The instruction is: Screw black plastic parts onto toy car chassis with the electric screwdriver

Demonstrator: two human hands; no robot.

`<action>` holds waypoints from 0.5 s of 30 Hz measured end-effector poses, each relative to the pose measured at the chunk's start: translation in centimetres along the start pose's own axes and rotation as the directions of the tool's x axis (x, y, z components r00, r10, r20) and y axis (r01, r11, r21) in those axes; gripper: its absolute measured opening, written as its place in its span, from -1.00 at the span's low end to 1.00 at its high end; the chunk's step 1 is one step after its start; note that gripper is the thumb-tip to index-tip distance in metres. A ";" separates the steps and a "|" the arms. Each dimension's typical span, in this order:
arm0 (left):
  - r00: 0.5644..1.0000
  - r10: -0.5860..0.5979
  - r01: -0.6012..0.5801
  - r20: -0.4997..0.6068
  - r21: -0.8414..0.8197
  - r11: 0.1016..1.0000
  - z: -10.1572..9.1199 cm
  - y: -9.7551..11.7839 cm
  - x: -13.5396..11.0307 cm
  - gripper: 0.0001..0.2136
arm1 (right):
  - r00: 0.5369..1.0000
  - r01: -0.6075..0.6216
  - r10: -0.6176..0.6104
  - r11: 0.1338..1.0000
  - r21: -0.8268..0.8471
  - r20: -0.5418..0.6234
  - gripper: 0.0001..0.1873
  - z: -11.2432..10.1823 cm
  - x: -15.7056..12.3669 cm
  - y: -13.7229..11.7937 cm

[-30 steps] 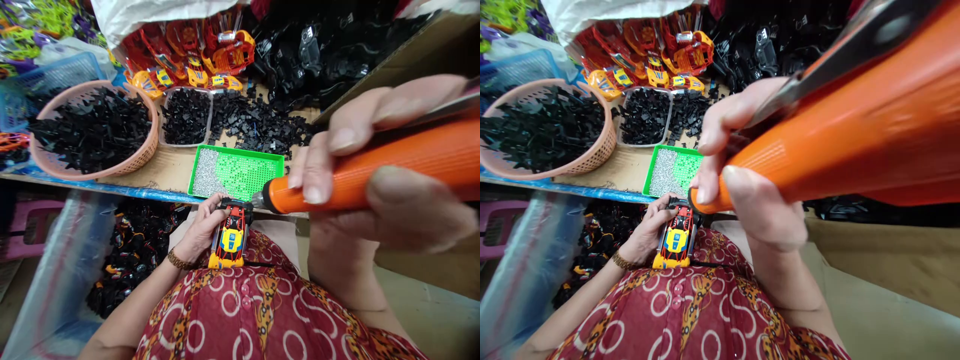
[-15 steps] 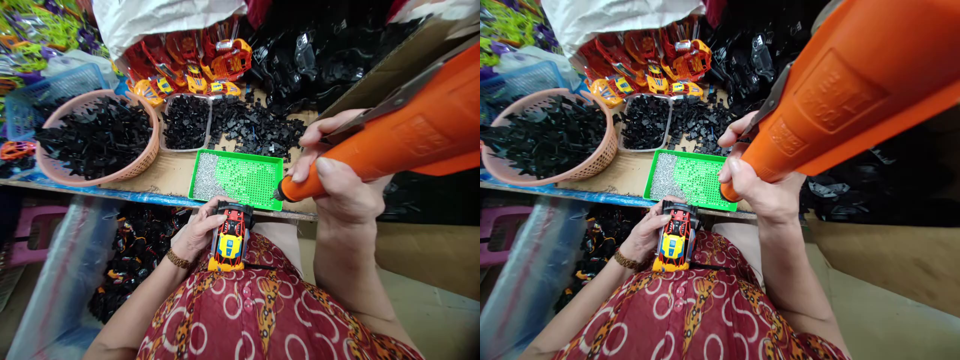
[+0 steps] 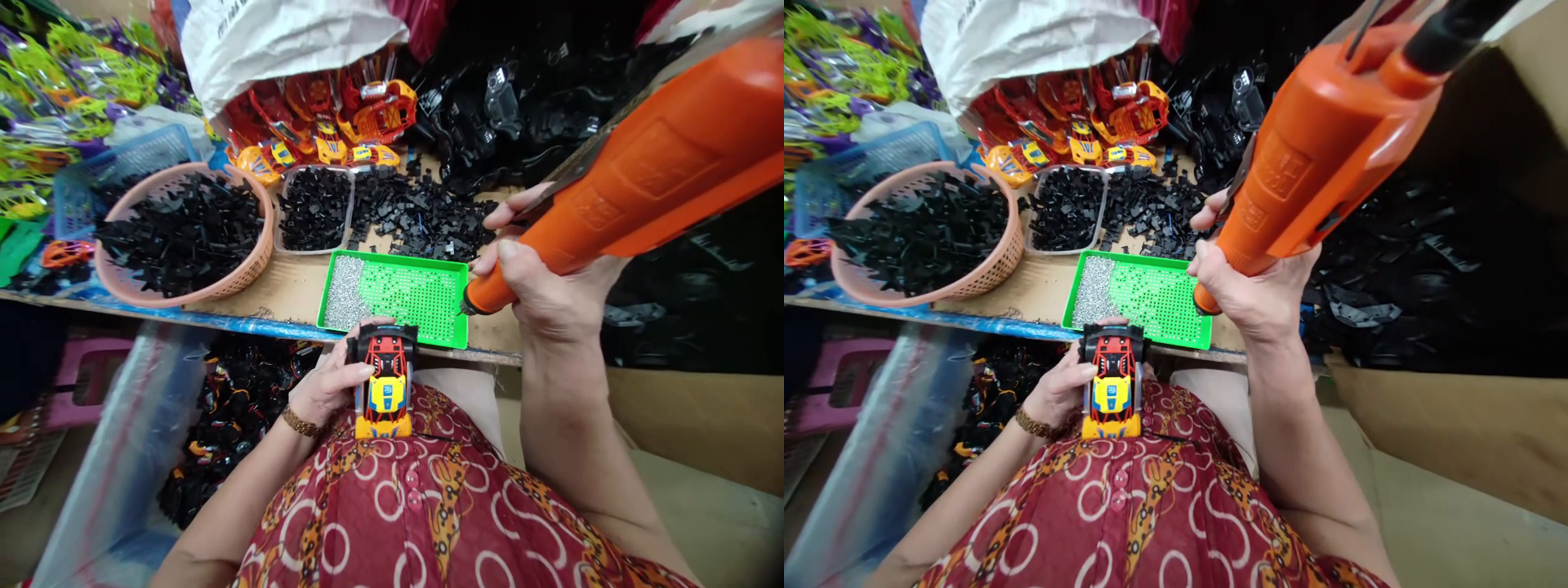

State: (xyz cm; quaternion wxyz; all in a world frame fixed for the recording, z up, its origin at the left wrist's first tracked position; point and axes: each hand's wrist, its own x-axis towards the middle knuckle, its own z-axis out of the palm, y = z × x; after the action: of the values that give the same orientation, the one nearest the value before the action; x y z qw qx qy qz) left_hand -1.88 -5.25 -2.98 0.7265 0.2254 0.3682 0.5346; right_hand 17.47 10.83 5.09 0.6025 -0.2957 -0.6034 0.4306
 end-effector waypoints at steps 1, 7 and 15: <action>0.999 0.048 -0.049 0.016 0.094 0.994 0.2 0.7 -0.1 -0.33 | 1.000 -0.002 0.002 1.000 -0.003 0.004 -0.66 0.0 0.1 0.1; 0.867 0.442 -0.431 0.232 0.795 0.427 1.6 3.7 -0.5 -0.20 | 0.997 0.073 -0.074 0.997 -0.034 -0.003 -0.66 -0.2 0.7 1.0; 0.776 0.501 -0.346 0.382 0.923 -0.168 1.3 2.3 -0.1 -0.40 | 0.999 0.032 -0.032 0.999 -0.039 -0.010 -0.67 -0.4 1.0 0.1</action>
State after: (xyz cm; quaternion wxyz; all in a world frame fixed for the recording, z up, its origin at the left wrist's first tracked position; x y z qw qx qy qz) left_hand -2.28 -4.49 -0.42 0.1145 0.7369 0.5718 0.3419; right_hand 17.75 11.83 5.40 0.6066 -0.2999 -0.6132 0.4075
